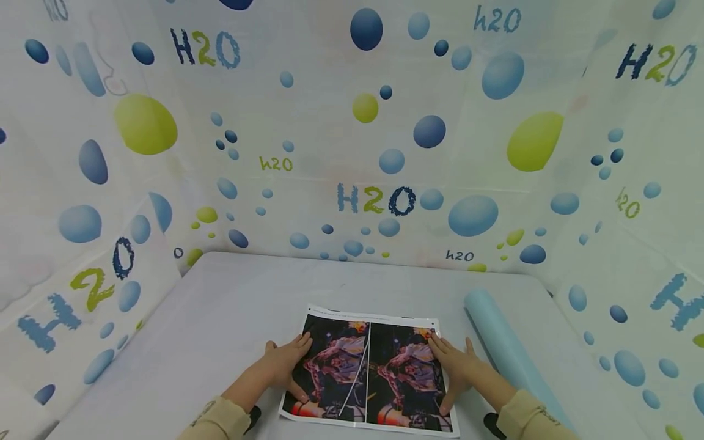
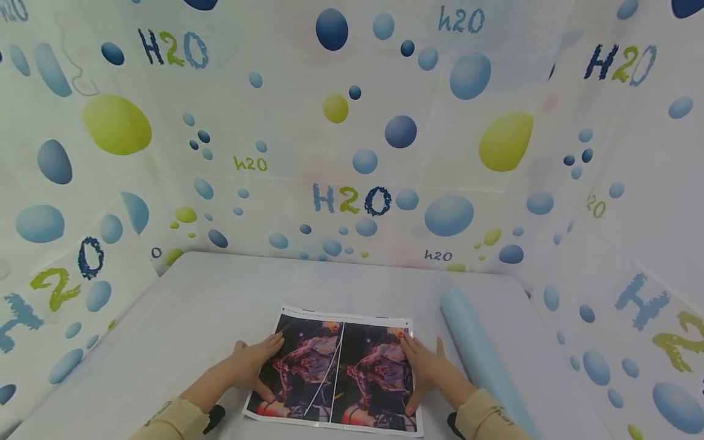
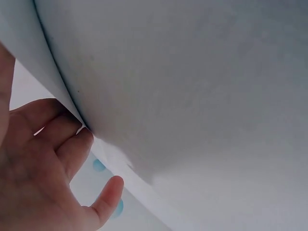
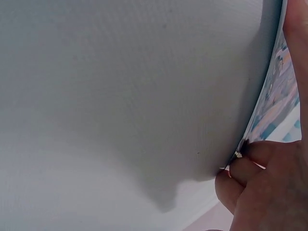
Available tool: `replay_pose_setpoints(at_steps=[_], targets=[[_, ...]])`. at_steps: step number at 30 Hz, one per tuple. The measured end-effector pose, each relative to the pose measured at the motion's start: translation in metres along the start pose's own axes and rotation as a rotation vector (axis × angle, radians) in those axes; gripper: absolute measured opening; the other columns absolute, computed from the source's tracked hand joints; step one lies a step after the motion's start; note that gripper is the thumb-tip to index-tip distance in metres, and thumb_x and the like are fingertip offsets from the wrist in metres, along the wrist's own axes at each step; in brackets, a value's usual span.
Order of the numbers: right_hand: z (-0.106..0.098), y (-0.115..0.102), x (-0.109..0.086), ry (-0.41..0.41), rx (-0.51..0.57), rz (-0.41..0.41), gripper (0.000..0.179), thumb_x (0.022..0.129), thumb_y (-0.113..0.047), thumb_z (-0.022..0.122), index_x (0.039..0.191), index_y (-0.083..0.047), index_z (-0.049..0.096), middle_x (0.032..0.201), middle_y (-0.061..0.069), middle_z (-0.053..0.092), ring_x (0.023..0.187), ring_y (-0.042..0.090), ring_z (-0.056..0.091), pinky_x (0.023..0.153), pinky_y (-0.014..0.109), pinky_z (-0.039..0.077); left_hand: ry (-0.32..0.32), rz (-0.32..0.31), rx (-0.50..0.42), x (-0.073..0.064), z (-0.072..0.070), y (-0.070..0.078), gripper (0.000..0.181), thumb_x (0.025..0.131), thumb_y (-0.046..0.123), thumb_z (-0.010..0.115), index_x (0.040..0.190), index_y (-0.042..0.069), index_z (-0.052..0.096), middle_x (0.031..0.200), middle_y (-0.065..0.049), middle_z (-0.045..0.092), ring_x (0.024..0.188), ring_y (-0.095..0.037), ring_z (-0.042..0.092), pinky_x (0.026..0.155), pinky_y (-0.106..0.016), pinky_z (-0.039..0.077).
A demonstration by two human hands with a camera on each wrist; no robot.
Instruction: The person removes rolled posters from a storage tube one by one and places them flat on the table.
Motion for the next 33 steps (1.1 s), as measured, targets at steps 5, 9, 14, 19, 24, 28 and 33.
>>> replay_pose_setpoints(at_steps=[5, 9, 14, 19, 24, 28, 33], targets=[[0.002, 0.001, 0.0, 0.015, 0.015, -0.015, 0.131, 0.04, -0.056, 0.084, 0.141, 0.002, 0.025, 0.148, 0.018, 0.019, 0.135, 0.036, 0.02, 0.097, 0.068, 0.003, -0.007, 0.003, 0.015, 0.0, 0.0, -0.002, 0.111, 0.05, 0.051, 0.081, 0.138, -0.001, 0.036, 0.145, -0.016, 0.03, 0.132, -0.031, 0.03, 0.091, -0.067, 0.02], [0.002, 0.001, -0.001, 0.02, 0.024, -0.019, 0.13, 0.041, -0.056, 0.084, 0.141, 0.002, 0.024, 0.148, 0.018, 0.019, 0.135, 0.036, 0.02, 0.098, 0.068, 0.004, -0.006, 0.013, 0.019, 0.001, 0.001, -0.003, 0.111, 0.051, 0.052, 0.081, 0.138, -0.001, 0.036, 0.145, -0.016, 0.03, 0.131, -0.031, 0.03, 0.091, -0.066, 0.021], [0.002, 0.002, -0.001, 0.022, 0.038, -0.016, 0.13, 0.041, -0.055, 0.085, 0.141, 0.002, 0.024, 0.148, 0.019, 0.019, 0.134, 0.036, 0.02, 0.098, 0.068, 0.005, -0.003, 0.024, 0.009, 0.002, 0.002, -0.005, 0.112, 0.05, 0.052, 0.081, 0.138, 0.0, 0.036, 0.145, -0.016, 0.029, 0.131, -0.03, 0.03, 0.09, -0.063, 0.022], [0.003, 0.003, 0.001, 0.022, 0.042, -0.012, 0.131, 0.04, -0.054, 0.085, 0.142, 0.002, 0.024, 0.149, 0.018, 0.018, 0.134, 0.036, 0.02, 0.097, 0.068, 0.007, -0.003, 0.026, 0.008, 0.003, 0.004, -0.006, 0.114, 0.05, 0.053, 0.081, 0.139, 0.0, 0.035, 0.146, -0.015, 0.029, 0.132, -0.03, 0.03, 0.09, -0.064, 0.023], [0.004, 0.003, 0.001, 0.029, 0.02, -0.004, 0.131, 0.039, -0.055, 0.085, 0.141, 0.002, 0.026, 0.148, 0.019, 0.02, 0.134, 0.037, 0.021, 0.093, 0.072, 0.008, -0.017, 0.03, -0.062, 0.002, 0.003, -0.005, 0.114, 0.05, 0.051, 0.082, 0.139, -0.001, 0.034, 0.146, -0.017, 0.026, 0.132, -0.033, 0.028, 0.09, -0.07, 0.017], [0.006, 0.002, 0.0, 0.038, -0.013, -0.003, 0.131, 0.038, -0.06, 0.082, 0.141, 0.0, 0.028, 0.148, 0.017, 0.021, 0.133, 0.036, 0.024, 0.09, 0.074, 0.009, -0.015, 0.021, -0.109, 0.002, 0.001, -0.001, 0.111, 0.05, 0.045, 0.085, 0.139, 0.0, 0.035, 0.146, -0.018, 0.026, 0.133, -0.034, 0.026, 0.09, -0.071, 0.017], [0.008, -0.001, -0.001, 0.07, -0.031, -0.005, 0.131, 0.037, -0.066, 0.078, 0.14, -0.001, 0.031, 0.147, 0.016, 0.024, 0.132, 0.035, 0.028, 0.09, 0.075, 0.009, 0.061, 0.044, -0.092, 0.005, -0.007, 0.008, 0.112, 0.045, 0.032, 0.09, 0.14, 0.007, 0.036, 0.146, -0.019, 0.025, 0.134, -0.036, 0.022, 0.088, -0.07, 0.02]])
Point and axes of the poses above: each hand's wrist, its own x-axis towards the middle knuckle, its own z-axis out of the palm, y = z × x, the point moved 1 cm from there along x, towards the middle knuckle
